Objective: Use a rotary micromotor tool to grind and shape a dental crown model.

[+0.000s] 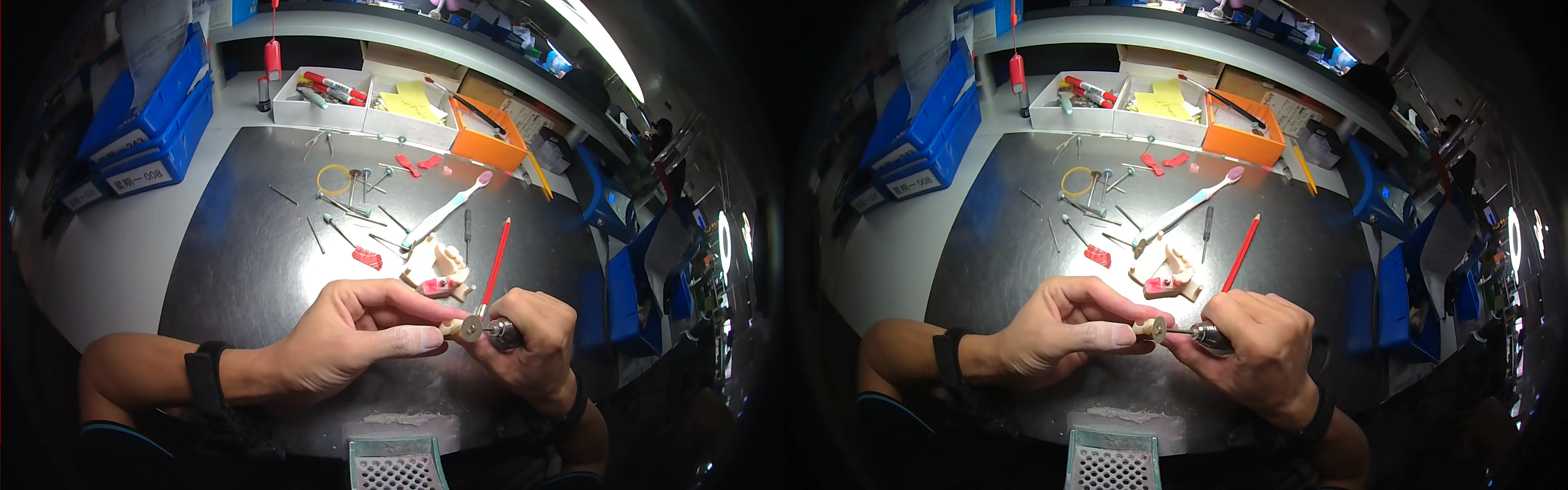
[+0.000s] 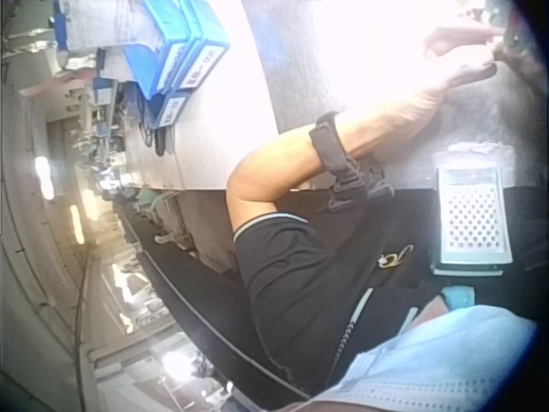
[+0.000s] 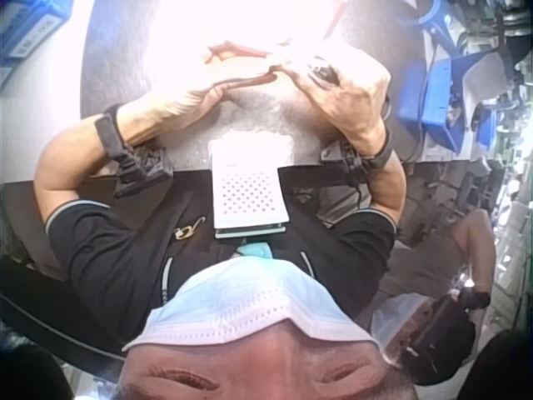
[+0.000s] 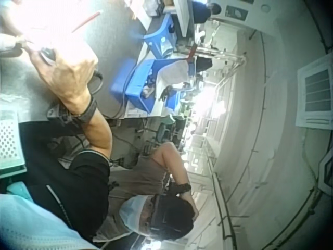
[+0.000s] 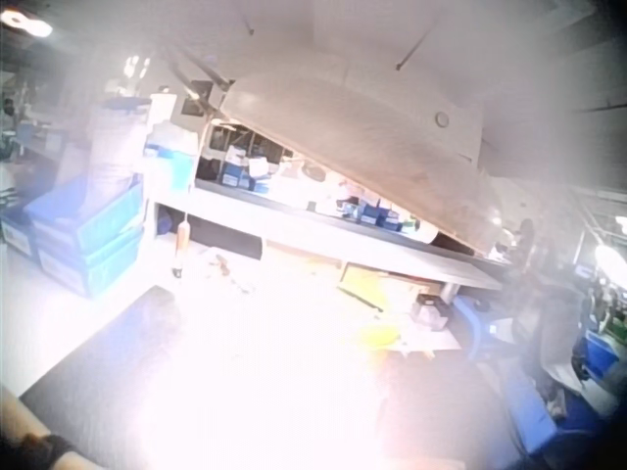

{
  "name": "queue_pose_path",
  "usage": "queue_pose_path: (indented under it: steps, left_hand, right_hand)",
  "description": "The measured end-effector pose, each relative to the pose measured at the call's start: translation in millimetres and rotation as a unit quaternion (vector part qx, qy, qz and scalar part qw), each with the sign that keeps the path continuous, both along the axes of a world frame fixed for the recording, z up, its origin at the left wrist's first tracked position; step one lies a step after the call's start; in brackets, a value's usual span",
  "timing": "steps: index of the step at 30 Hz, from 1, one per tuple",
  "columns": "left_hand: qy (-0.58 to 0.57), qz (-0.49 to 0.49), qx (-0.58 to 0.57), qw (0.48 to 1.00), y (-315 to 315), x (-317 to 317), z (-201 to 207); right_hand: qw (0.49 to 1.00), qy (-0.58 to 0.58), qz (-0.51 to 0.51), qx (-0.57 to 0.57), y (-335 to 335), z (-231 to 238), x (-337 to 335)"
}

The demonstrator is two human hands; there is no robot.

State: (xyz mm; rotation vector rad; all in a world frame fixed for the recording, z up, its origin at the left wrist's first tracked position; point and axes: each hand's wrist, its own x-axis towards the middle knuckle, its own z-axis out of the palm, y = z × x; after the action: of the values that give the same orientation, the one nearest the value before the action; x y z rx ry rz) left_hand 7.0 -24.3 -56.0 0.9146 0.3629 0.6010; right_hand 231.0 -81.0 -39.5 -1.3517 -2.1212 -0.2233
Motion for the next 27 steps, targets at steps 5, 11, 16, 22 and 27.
queue_pose_path:
  steps: [5, 11, 16, 22, 27]
  left_hand:
    - [0.003, -0.003, -0.001, 1.000, 0.0, -0.4, 0.4]
    - [0.008, -0.005, 0.000, 1.000, 0.2, -0.6, -0.7]
    - [0.009, -0.009, 0.001, 1.000, 0.7, -0.8, -1.7]
    - [0.013, -0.007, -0.009, 1.000, 0.2, -0.6, -1.5]
    - [0.017, -0.006, -0.014, 1.000, 0.1, -0.6, -1.3]
  right_hand:
    - [1.000, -0.002, 0.003, -0.008, -0.3, -1.1, -1.0]
    - [1.000, 0.002, 0.006, -0.002, 0.3, -1.9, -1.8]
    - [1.000, -0.001, -0.002, -0.006, 0.0, -0.7, -1.2]
    - [1.000, -0.002, 0.012, -0.006, -1.0, 0.7, 0.4]
    - [1.000, -0.002, 0.010, -0.014, -0.9, 0.5, 0.0]
